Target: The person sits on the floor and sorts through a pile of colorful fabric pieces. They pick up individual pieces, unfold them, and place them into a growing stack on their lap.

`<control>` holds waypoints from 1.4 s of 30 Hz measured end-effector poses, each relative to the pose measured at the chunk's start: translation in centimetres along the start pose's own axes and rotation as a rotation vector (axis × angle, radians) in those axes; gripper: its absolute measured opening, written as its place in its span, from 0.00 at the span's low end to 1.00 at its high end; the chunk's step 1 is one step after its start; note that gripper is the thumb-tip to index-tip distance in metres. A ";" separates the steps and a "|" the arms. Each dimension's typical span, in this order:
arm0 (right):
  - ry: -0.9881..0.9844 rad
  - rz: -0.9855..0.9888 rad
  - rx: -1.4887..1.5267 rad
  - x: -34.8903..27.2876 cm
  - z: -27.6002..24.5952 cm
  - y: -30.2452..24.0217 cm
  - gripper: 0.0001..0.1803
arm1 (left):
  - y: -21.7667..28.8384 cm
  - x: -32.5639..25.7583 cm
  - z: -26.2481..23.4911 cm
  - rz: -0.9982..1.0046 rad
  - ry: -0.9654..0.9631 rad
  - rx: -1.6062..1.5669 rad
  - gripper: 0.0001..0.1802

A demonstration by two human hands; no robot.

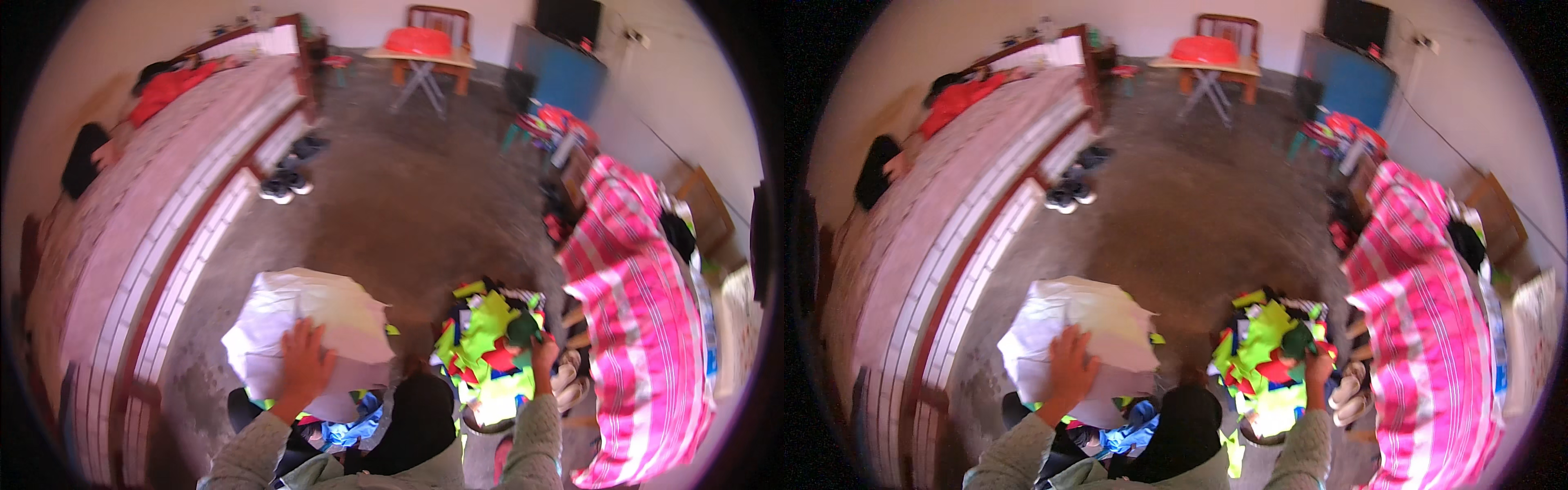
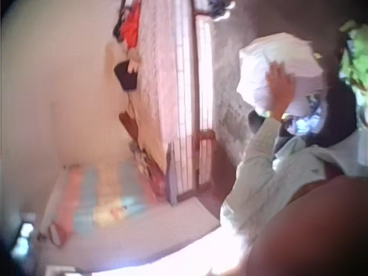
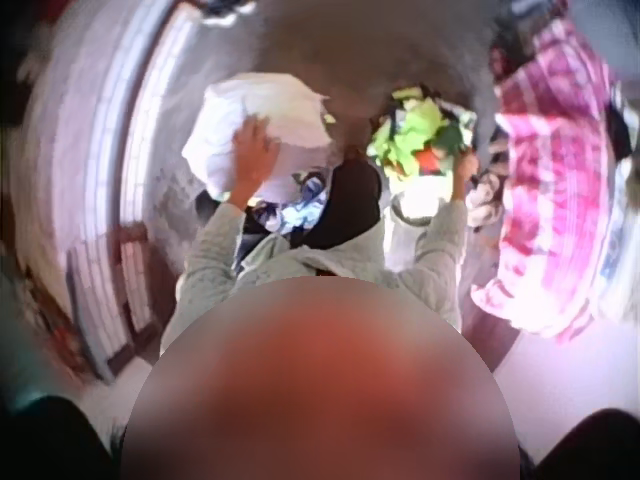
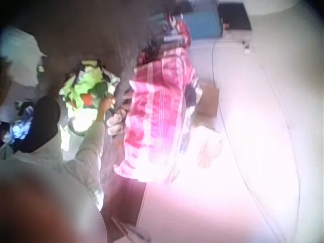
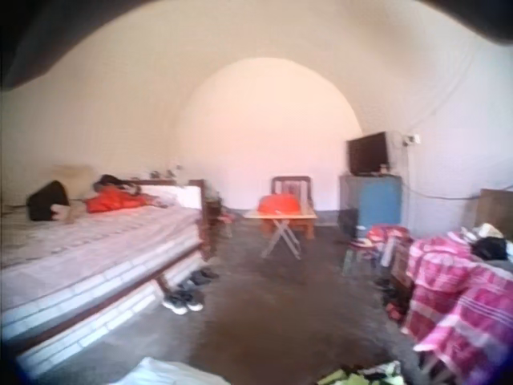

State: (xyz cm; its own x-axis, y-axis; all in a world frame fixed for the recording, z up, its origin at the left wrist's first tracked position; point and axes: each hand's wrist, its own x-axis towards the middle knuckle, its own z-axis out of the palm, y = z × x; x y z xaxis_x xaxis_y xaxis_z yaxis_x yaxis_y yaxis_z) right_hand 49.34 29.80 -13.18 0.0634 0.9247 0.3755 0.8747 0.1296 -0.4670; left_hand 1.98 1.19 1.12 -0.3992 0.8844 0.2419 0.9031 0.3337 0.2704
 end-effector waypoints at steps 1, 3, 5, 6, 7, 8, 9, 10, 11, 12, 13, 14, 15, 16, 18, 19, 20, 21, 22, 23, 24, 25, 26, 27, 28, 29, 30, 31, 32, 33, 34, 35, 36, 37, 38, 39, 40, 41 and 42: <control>-0.061 -0.015 -0.083 0.6 -0.4 0.4 0.15 | 0.0 0.2 0.0 0.007 0.014 -0.009 0.29; -0.056 0.014 0.012 1.1 -1.6 -1.0 0.14 | 0.0 0.1 -0.5 -0.009 0.034 -0.015 0.30; 0.063 0.017 0.162 1.5 -2.3 -1.7 0.14 | -0.2 -0.4 -0.6 -0.030 0.047 -0.041 0.31; -0.011 0.046 0.065 2.0 -2.9 -2.0 0.14 | -0.2 -0.6 -0.5 -0.035 0.055 -0.044 0.30; -0.060 -0.031 -0.026 1.6 -3.1 -2.5 0.13 | -0.3 -0.6 -0.5 -0.036 0.060 -0.041 0.30; -0.105 -0.110 -0.117 1.2 -3.2 -3.0 0.14 | -0.4 -0.8 -0.5 -0.036 0.065 -0.039 0.30; -0.195 -0.180 -0.230 1.1 -3.4 -3.7 0.15 | -0.5 -0.8 -0.3 -0.040 0.071 -0.040 0.30; -0.275 -0.244 -0.351 1.0 -3.8 -4.2 0.17 | -0.5 -0.8 -0.1 -0.036 0.076 -0.047 0.29; -0.336 -0.309 -0.496 1.3 -3.7 -4.2 0.20 | -0.6 -0.8 -0.1 -0.029 0.080 -0.055 0.29; -0.281 -0.237 -0.557 3.2 -3.6 -1.6 0.19 | -0.3 -0.8 -0.2 -0.018 0.085 -0.079 0.29; -0.056 -0.384 -0.290 3.9 -4.3 -2.6 0.18 | -0.2 -0.9 -0.5 -0.023 0.093 -0.080 0.29; 0.166 -0.515 -0.016 5.0 -5.3 -3.6 0.17 | -0.5 -1.2 -0.9 -0.024 0.099 -0.083 0.28; 0.193 -0.389 -0.089 5.5 -6.5 -5.2 0.17 | -0.5 -1.3 -1.0 -0.035 0.098 -0.075 0.28; 0.231 -0.256 -0.172 5.7 -8.0 -5.9 0.17 | -0.4 -1.1 -0.9 -0.034 0.097 -0.078 0.28; 0.116 -0.080 0.408 5.4 -7.5 -5.3 0.15 | 0.0 -0.8 -0.3 -0.020 0.116 -0.102 0.29; 0.172 -0.231 0.287 3.5 -7.5 -7.7 0.18 | -0.5 -1.1 -0.1 -0.026 0.135 -0.104 0.29; 0.227 -0.376 0.160 0.4 -8.0 -12.4 0.21 | -0.8 -1.3 -0.1 -0.029 0.152 -0.106 0.29; 0.131 -0.383 0.188 -2.6 -8.3 -15.3 0.24 | -0.7 -1.2 0.0 -0.027 0.156 -0.117 0.29; 0.022 -0.371 0.233 -5.5 -8.2 -17.5 0.23 | -0.8 -1.2 0.0 -0.028 0.157 -0.123 0.29; -0.124 -0.316 0.267 -8.7 -7.8 -19.5 0.21 | -0.7 -1.1 0.1 -0.027 0.157 -0.128 0.29; -0.249 -0.264 0.278 -11.7 -7.4 -21.0 0.20 | -0.8 -1.1 0.2 -0.025 0.154 -0.125 0.29; -0.312 -0.244 0.264 -14.0 -6.8 -22.2 0.19 | -0.8 -1.1 0.2 -0.023 0.154 -0.123 0.29; -0.310 -0.342 0.460 -15.8 -8.4 -25.6 0.18 | -1.0 -1.0 0.4 -0.022 0.153 -0.117 0.29; -0.127 -0.387 0.431 -17.0 -6.8 -24.3 0.15 | -0.6 -0.8 0.5 -0.015 0.146 -0.140 0.29; -0.198 -0.254 0.423 -17.3 -7.5 -25.0 0.14 | -0.7 -0.9 0.5 -0.020 0.151 -0.142 0.30; -0.180 -0.257 0.404 -17.5 -7.0 -24.8 0.13 | -0.7 -0.9 0.4 -0.025 0.155 -0.144 0.30; -0.159 -0.253 0.387 -17.8 -6.8 -24.9 0.13 | -0.7 -0.9 0.3 -0.025 0.157 -0.143 0.30; -0.167 -0.305 0.342 -17.9 -6.8 -24.9 0.15 | -0.8 -0.8 0.6 -0.038 0.134 -0.155 0.31; -0.166 -0.371 0.307 -18.1 -7.2 -25.8 0.16 | -1.2 -0.7 0.5 -0.051 0.128 -0.182 0.30; -0.165 -0.438 0.273 -18.2 -7.9 -26.7 0.17 | -1.6 -0.7 0.5 -0.064 0.122 -0.209 0.30; -0.162 -0.500 0.232 -18.6 -8.4 -27.1 0.18 | -1.5 -0.6 0.2 -0.072 0.113 -0.242 0.29; -0.120 -0.502 0.214 -19.1 -8.1 -26.8 0.24 | -1.5 -0.5 -0.1 -0.078 0.143 -0.305 0.28; -0.136 -0.496 0.206 -19.3 -8.3 -26.7 0.24 | -1.4 -0.5 -0.9 -0.090 0.174 -0.370 0.27; -0.147 -0.488 0.195 -19.2 -8.5 -26.6 0.25 | -0.9 -0.3 -2.1 -0.099 0.204 -0.438 0.25; -0.160 -0.482 0.186 -19.1 -8.7 -26.7 0.25 | -0.3 -0.1 -3.4 -0.056 0.217 -0.619 0.24; -0.160 -0.505 0.226 -18.9 -9.1 -27.3 0.24 | 0.6 0.0 -5.7 -0.017 0.229 -0.791 0.23; -0.169 -0.484 0.219 -18.8 -9.2 -27.3 0.23 | 1.8 -0.2 -8.1 0.024 0.231 -0.968 0.21; -0.184 -0.463 0.214 -18.9 -9.2 -27.3 0.21 | 3.1 -0.8 -10.9 0.066 0.125 -1.108 0.21; -0.198 -0.444 0.209 -19.0 -9.2 -27.2 0.19 | 4.7 -1.6 -14.1 0.106 0.018 -1.246 0.20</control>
State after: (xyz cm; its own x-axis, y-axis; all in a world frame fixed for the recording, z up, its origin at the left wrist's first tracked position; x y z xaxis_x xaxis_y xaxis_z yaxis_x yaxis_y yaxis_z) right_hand 28.71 5.41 -0.26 -0.4011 0.8115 0.4249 0.6810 0.5744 -0.4542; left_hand 4.62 -3.30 15.16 -0.3447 0.8800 0.3267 0.1710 -0.2833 0.9436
